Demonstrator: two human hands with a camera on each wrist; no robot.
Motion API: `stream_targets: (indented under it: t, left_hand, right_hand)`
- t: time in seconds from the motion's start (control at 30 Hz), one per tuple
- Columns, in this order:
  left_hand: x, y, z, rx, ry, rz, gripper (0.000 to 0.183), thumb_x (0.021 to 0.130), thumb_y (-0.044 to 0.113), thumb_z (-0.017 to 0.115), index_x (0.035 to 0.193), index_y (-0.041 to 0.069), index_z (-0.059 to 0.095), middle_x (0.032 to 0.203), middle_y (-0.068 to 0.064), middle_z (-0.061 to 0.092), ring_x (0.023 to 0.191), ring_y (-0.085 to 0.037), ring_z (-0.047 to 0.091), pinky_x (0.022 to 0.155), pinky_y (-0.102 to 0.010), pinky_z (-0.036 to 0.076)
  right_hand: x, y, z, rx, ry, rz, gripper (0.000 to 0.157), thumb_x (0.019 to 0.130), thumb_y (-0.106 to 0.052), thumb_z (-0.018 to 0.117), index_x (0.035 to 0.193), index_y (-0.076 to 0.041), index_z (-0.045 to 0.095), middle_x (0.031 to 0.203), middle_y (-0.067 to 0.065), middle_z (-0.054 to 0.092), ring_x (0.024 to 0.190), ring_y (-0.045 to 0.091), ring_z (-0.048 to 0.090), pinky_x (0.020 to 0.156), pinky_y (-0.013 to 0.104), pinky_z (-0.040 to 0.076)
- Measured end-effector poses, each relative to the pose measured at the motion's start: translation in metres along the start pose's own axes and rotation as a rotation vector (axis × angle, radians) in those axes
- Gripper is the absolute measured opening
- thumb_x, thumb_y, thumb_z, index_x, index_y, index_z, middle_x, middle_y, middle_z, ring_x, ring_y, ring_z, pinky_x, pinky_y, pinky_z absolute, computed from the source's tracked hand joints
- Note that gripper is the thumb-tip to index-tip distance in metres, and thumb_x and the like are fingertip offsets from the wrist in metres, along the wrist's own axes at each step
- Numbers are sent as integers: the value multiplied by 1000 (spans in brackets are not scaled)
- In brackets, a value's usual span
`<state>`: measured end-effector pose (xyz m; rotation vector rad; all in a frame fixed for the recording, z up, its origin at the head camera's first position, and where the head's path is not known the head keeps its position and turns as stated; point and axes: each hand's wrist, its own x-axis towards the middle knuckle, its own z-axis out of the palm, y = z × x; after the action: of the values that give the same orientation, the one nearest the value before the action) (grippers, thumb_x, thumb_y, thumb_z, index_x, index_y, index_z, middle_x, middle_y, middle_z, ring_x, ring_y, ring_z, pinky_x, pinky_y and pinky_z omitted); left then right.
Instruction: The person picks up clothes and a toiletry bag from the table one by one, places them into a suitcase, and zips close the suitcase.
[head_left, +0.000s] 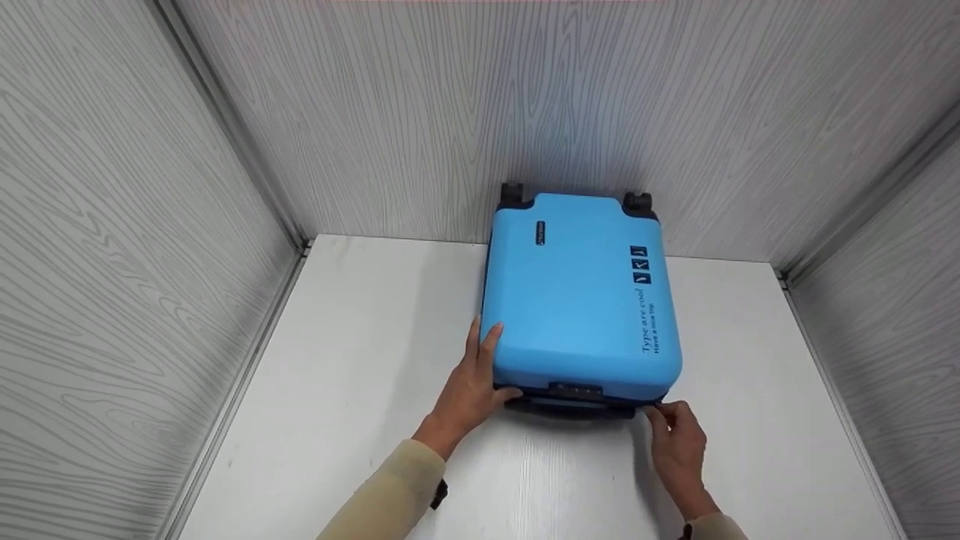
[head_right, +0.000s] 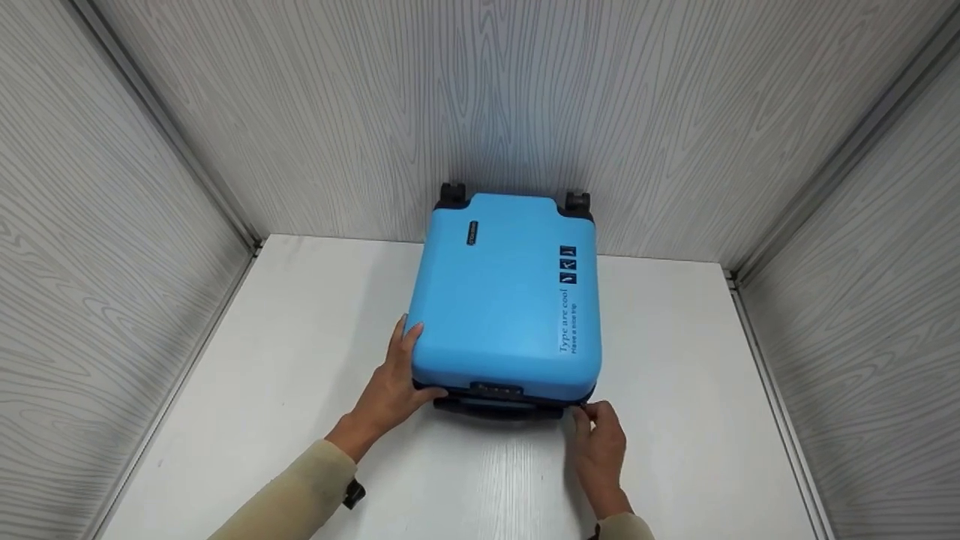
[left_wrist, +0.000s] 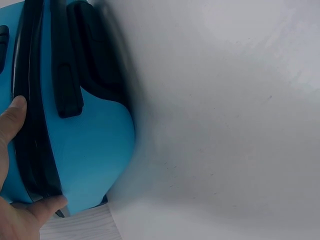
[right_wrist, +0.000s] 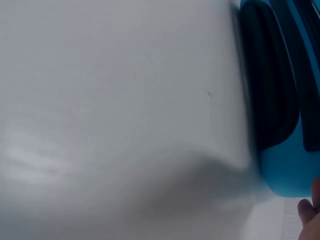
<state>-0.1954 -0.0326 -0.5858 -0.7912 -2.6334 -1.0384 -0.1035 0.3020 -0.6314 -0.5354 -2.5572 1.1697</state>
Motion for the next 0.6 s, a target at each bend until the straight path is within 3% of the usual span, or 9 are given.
stream_targets:
  t: [0.13,0.3,0.5,0.6]
  left_hand:
    - [0,-1,3,5,6,7,119,83,22,92,167,19,7,172,-29,7,103,-35,72,84,-41,62]
    - [1,-3,5,11,36,34,119,82,22,93,166,17,9,172,-30,9,101,-34,73,83,-40,62]
    - [1,-6,7,22,45,46,117,83,24,92,166,17,9,171,-31,10,105,-36,72,83,-40,62]
    - [1,-6,7,22,38,41,117,83,25,92,166,17,9,171,-31,10,110,-38,71,86,-41,62]
  right_hand:
    - [2,-2,1,-26,31,19,10,105,-13,67,102,-4,63,98,12,71,92,25,62,79,34,46]
    - [2,-2,6,-37,79,-4,13,104,-14,68,98,-3,63,91,12,69,84,24,59,74,35,44]
    - [0,4,10,-5,94,-57,11,103,-10,69,97,-3,62,89,10,69,83,20,57,73,30,44]
    - [-3,6,11,1,86,-86,8,102,-7,69,98,-3,63,93,9,70,89,20,62,79,29,49]
